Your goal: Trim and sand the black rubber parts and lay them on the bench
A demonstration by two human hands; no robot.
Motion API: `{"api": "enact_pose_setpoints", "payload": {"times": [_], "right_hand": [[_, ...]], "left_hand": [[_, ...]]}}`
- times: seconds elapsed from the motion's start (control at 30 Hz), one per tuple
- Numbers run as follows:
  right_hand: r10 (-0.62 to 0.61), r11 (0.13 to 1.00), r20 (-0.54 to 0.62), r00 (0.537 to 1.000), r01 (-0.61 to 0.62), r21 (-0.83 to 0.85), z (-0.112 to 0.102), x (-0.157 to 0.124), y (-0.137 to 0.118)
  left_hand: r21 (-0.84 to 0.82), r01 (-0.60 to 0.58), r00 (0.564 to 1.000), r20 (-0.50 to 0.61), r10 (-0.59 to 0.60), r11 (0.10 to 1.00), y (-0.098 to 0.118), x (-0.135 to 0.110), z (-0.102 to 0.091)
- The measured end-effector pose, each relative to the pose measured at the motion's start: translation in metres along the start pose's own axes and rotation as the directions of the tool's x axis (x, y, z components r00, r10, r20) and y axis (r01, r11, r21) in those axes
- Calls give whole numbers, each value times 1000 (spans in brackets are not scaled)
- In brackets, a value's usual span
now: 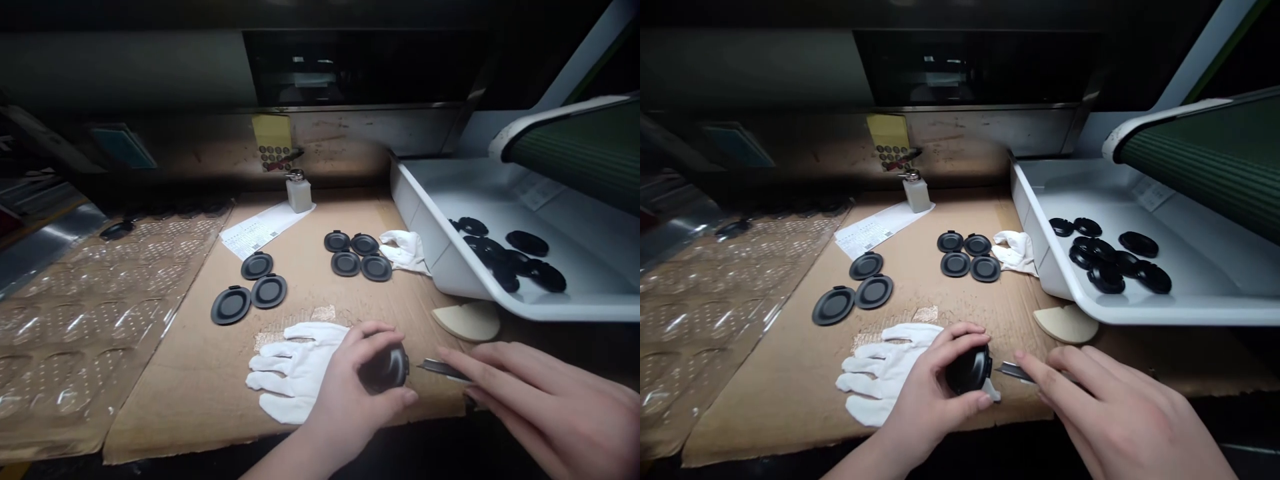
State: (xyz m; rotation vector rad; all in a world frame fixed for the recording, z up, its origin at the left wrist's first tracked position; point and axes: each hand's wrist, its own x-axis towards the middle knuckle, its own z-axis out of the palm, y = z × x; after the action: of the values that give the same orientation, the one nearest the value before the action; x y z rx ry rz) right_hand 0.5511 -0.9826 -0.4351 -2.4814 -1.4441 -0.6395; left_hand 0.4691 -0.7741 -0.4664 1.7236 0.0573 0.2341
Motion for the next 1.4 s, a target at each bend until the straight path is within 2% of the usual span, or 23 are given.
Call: {"api": "enact_pose_setpoints", "payload": {"times": [0.07,0.17,0.4,0.67,0.77,0.83,0.97,1.07,1.13,1.2,1.3,1.4], "right_hand": [[-78,988,93,993,90,-129,0,-2,0],[-80,980,66,995,91,-179,3,-5,-1],[-87,986,28,996,90,-138,4,2,-5],[-114,987,57,992,119,-108,1,6,-7],[-79,995,79,994,84,-61,-2,6,-5],[-33,999,83,996,30,35,-1,7,-1],[194,957,29,981,-196,214,20,8,5],[272,957,-20,962,-269,110,48,13,2],[232,971,-64,971,-227,80,60,20,-5],[156,978,-140,978,-134,157,62,32,-15],[22,950,-216,976,47,309,51,52,-31],[-72,911,-219,973,154,382,40,77,-39]], "left_hand": [[46,0,1000,2,0,999,0,0,1],[85,-6,1000,3,6,996,0,0,3],[137,-22,1000,9,21,990,-1,0,4],[159,-35,999,1,35,987,0,0,6],[135,-25,1000,-5,26,990,0,0,6],[106,-21,1000,-12,23,994,-1,1,5],[-24,20,999,-50,-21,1000,-3,1,4],[-242,44,993,-97,-69,969,-5,1,6],[-467,37,984,-138,-114,884,-6,0,9],[-649,33,975,-147,-169,760,-5,0,12],[-747,50,971,-118,-207,662,-1,-1,13],[-796,57,974,-88,-208,602,0,1,12]]}}
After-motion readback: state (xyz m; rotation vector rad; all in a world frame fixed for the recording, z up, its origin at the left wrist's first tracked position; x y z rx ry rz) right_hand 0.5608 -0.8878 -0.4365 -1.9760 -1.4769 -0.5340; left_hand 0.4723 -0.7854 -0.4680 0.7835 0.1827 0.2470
